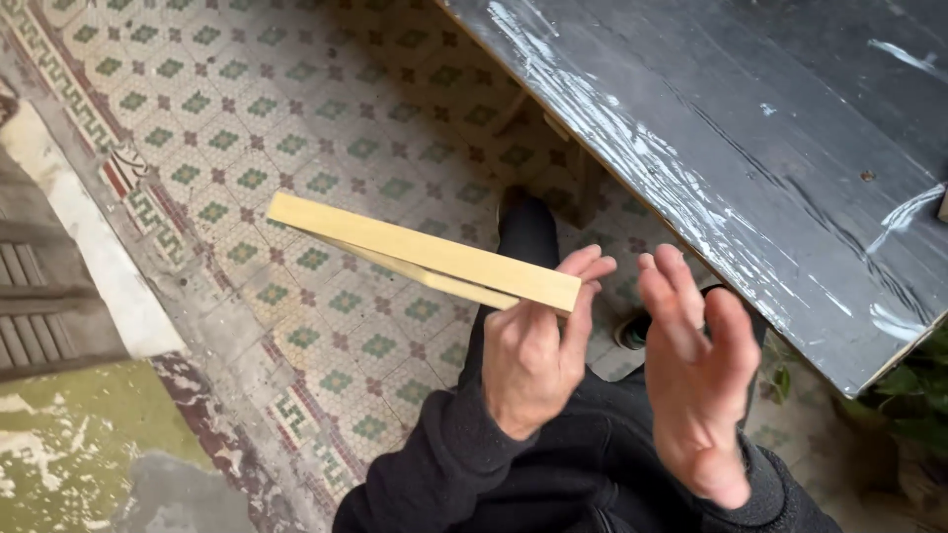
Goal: The person applies wood glue to the mitered ends of wooden frame pieces and presses them together to form rectangular frames. They repeat the process for multiple frames, holding joints until the glue sets.
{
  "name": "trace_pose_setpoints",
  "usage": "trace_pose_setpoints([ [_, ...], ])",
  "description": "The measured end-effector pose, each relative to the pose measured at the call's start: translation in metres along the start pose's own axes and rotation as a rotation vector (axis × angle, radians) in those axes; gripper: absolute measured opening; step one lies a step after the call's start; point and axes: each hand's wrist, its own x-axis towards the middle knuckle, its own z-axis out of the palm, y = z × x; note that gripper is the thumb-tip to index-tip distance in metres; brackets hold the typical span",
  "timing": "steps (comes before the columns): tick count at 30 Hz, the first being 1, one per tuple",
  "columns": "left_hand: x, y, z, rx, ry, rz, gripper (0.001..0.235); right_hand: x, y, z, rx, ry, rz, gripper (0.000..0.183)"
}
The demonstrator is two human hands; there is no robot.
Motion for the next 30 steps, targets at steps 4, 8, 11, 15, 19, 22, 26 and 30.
trace_pose_setpoints([
  [4, -0.007, -0.002, 0.004, -0.016, -0.011, 0.011, 0.030, -0.011, 0.012, 0.001, -0.138, -0.008, 0.095, 0.103],
  [8, -0.009, 0.002, 0.005, 0.036, -0.026, 0.056, 0.035, -0.015, 0.024, -0.009, -0.208, -0.087, 0.040, 0.120],
  [11, -0.008, 0.006, 0.004, -0.041, -0.065, 0.022, 0.038, -0.022, 0.024, -0.010, -0.250, -0.136, -0.013, 0.117],
  [15, -0.007, 0.010, 0.003, -0.050, -0.077, 0.008, 0.040, -0.022, 0.022, -0.009, -0.299, -0.113, -0.010, 0.115],
  [19, -0.008, 0.009, 0.003, -0.063, -0.095, 0.013, 0.040, -0.018, 0.025, -0.016, -0.425, -0.190, -0.133, 0.105],
  [22, -0.009, 0.008, 0.004, -0.080, -0.098, 0.019, 0.038, -0.022, 0.026, -0.022, -0.513, -0.252, -0.246, 0.105],
  [26, -0.006, 0.011, 0.005, -0.133, -0.114, -0.021, 0.038, -0.028, 0.021, -0.015, -0.550, -0.165, -0.386, 0.103],
  [30, -0.005, 0.015, 0.006, -0.113, -0.129, -0.033, 0.034, -0.005, 0.005, -0.006, -0.429, 0.071, -0.179, 0.095],
])
